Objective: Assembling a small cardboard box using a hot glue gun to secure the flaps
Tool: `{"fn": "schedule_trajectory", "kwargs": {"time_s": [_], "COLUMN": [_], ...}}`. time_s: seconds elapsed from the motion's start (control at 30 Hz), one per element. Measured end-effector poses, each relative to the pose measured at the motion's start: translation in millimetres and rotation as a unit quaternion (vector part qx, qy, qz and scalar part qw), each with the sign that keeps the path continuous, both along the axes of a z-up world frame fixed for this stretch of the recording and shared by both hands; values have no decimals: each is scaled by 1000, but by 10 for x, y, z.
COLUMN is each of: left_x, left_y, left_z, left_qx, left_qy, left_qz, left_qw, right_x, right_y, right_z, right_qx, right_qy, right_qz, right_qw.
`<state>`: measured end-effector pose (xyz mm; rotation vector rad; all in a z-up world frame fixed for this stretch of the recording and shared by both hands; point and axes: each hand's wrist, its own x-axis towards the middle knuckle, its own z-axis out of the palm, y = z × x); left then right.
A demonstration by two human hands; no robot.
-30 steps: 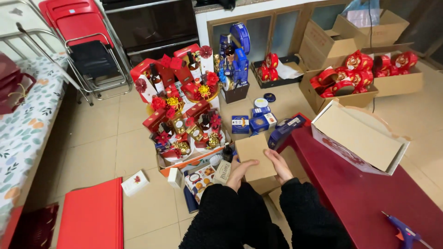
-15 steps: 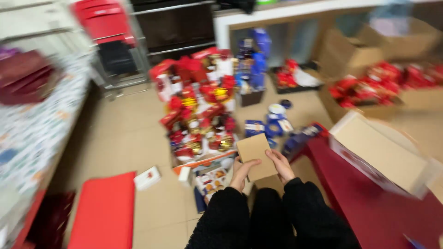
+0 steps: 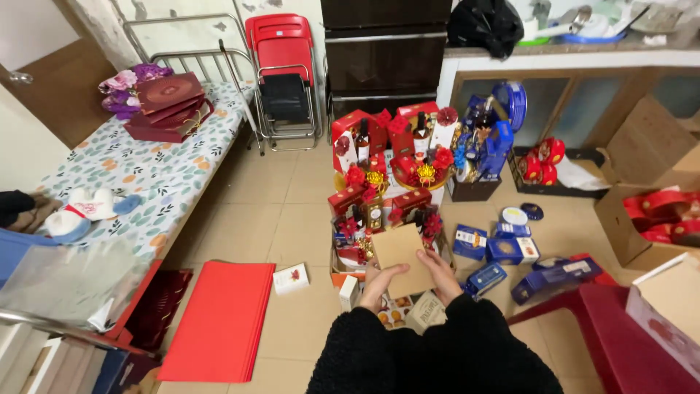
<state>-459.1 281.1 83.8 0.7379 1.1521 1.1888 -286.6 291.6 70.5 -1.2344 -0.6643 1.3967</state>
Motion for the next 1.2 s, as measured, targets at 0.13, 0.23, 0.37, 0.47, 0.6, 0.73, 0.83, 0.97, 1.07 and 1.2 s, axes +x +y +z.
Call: {"fn": "schedule_trajectory", "kwargs": {"time_s": [0.13, 0.23, 0.37, 0.47, 0.6, 0.73, 0.83, 0.97, 1.07, 1.2], "left_x": [8, 51, 82, 99, 118, 330, 681, 1209, 1808, 2605], "left_y": [0, 45, 71, 104, 1, 91, 158, 91, -177, -765], "left_z": [131, -94, -204, -270, -3, -183, -392, -428, -453, -191], "left_qx": [-3, -14, -15, -27, -39, -30, -13, 24, 46, 14], "left_qy": [-32, -43, 3, 0, 21, 24, 17, 48, 70, 8], "left_qz": [-3, -15, -36, -37, -45, -85, -136, -219, -312, -411], "left_qw": [999, 999, 999, 999, 998, 996, 990, 974, 946, 912], "right_x": [55, 42, 104, 116, 179, 384, 775, 1169, 1583, 2069], "right_y": [40, -1, -20, -11, -32, -146, -237, -799, -1325, -2158], "right_z": [24, 72, 3, -33, -87, -46, -261, 56, 63, 216], "right_qx": [-4, -34, -39, -37, -41, -21, 7, 4, 16, 16], "right_qy": [-3, 12, -5, 13, 19, 20, 14, 12, 2, 13], "right_qz": [21, 42, 80, 81, 78, 66, 17, -59, -129, -244], "right_qw": [1000, 998, 996, 996, 996, 997, 1000, 998, 992, 970]}}
